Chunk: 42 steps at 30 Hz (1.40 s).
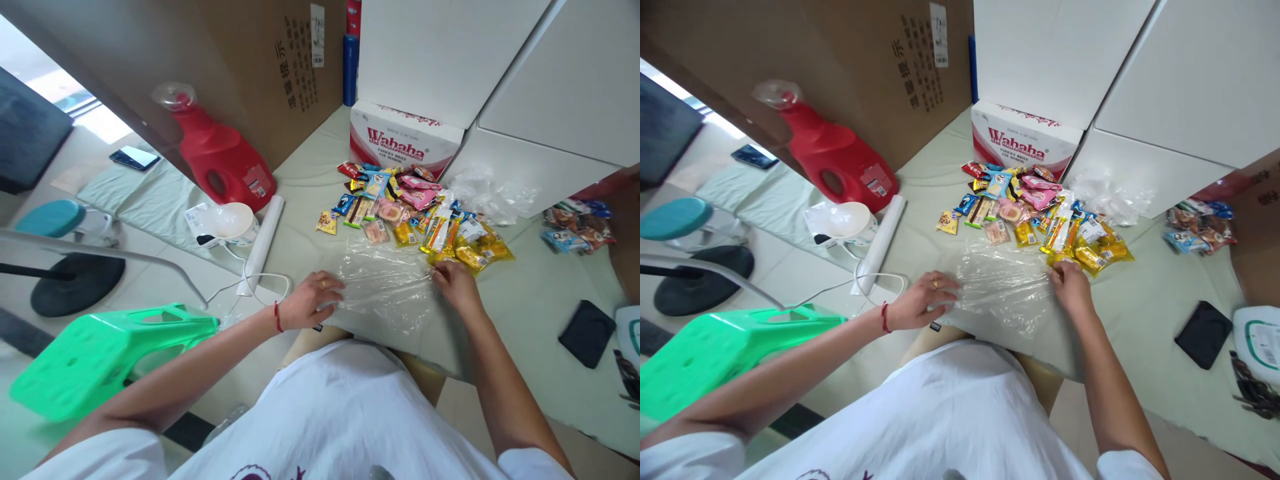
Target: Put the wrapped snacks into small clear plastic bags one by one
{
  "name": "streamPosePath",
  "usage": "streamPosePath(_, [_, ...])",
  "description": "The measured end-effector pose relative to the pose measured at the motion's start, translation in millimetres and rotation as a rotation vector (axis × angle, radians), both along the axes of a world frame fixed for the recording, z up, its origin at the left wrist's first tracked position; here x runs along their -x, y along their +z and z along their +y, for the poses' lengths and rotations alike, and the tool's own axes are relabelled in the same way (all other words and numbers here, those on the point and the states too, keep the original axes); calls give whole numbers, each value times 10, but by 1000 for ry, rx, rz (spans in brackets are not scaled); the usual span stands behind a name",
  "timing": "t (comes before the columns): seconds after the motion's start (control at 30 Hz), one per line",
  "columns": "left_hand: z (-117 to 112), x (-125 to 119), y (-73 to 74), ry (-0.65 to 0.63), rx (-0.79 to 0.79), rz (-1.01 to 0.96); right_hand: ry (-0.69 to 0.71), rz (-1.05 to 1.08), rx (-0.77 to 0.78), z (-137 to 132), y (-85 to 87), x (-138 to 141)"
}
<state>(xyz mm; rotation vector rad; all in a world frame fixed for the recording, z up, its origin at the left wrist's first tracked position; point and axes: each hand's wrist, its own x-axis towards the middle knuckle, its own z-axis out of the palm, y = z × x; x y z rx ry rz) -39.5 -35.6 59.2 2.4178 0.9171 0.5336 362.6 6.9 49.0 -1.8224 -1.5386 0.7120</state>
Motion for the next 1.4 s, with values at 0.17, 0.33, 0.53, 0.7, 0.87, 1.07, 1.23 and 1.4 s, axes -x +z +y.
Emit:
streamPosePath(0.17, [115, -610, 201, 287, -84, -111, 266, -416, -229, -381, 131, 424])
streamPosePath(0.33, [398, -1002, -202, 308, -115, 197, 777, -289, -94, -899, -217, 509])
streamPosePath(0.53, [354, -630, -573, 286, -129, 328, 544, -69, 58, -919, -15, -67])
streamPosePath(0.7, [289, -639, -532, 284, -124, 329, 146, -474, -33, 259, 183, 484])
streamPosePath(0.87, [292, -637, -524, 288, -134, 332, 149, -702, 204, 1002, 162, 975])
streamPosePath(1.07, [284, -614, -562, 292, -140, 295, 193, -721, 18, 406, 361, 257])
streamPosePath(1.23, [281, -616, -579, 298, -175, 284, 601, -420, -163, -196, 313, 430])
streamPosePath(1.4, [321, -566, -567, 270, -153, 297, 674, -469, -35, -358, -90, 869])
